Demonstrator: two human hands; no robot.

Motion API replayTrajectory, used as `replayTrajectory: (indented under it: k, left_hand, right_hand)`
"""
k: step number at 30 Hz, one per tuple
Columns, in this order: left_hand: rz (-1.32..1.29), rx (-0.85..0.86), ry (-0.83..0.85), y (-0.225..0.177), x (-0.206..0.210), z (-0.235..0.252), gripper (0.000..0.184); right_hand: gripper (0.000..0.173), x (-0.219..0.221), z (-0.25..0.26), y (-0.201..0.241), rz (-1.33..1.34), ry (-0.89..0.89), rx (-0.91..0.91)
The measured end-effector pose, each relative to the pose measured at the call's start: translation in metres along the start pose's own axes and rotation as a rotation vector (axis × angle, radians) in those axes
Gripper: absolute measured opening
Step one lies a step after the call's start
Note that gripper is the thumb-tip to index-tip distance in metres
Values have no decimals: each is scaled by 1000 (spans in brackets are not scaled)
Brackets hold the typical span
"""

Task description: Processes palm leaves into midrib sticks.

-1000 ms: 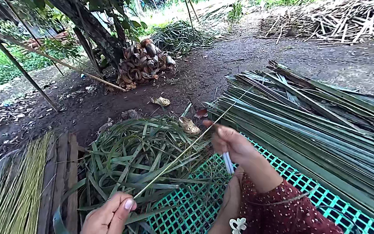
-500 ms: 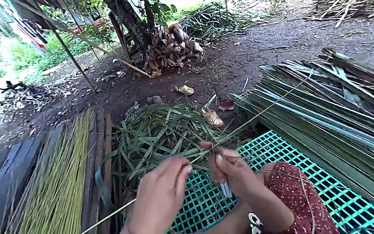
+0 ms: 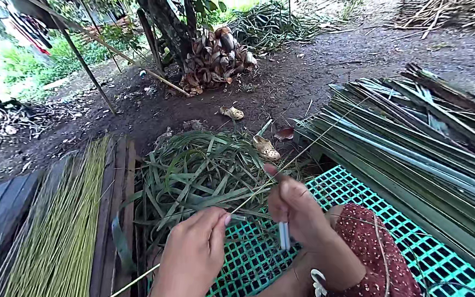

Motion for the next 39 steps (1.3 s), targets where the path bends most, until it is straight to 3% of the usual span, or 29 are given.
replayTrajectory:
  k: [2,4,9,12,14,19,21,24,27,30,36,39]
  left_hand:
    - [-9,-4,34,-2,1,0,28]
    - [-29,-10,67,1,-1,-1,28]
    - [-49,-40,134,27,-21,-3,30]
    - [-4,-61,158,34,-21,-2,29]
    - [24,-57,133,31,-18,-1,28]
    - [15,51,65,10,-10,-2,25]
    - [-3,80,65,8,-12,-3,25]
    - [52,75,65,11,-23,-4,26]
    - [101,79,44,19,-33,-6,28]
    - [119,97,50,20,-29,-5,28]
    - [99,130,95,12,-17,-4,27]
    - [90,98,100,23,-23,-5,29]
  right_hand:
    - [41,36,-14,-14,95,186,86]
    - [40,43,-16,-18,155,222,101]
    - [35,-79,26,27,-108,-254,-126]
    - [39,-109,30,45,-120,-415,-161]
    - [37,-90,24,38,-95,-312,-125]
    - [43,14,-8,-4,84,149,103]
    - [40,23,-10,-6,113,167,103]
    - [33,-32,6,14,1,-47,-19]
    - [39,-106,22,50,-121,-342,-117]
    - [42,-125,24,61,-96,-478,-120]
    - [37,-28,1,12,66,-9,100]
    - [35,-33,1,16,31,7,81]
Point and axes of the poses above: each hand's wrist, its own z-axis towards the middle knuckle, its own x-axis out of the palm, y = z × x, the point moved 9 cm from there along z, towards the middle knuckle, and after that the axes turned 15 degrees about -x, right-handed, at the moved point
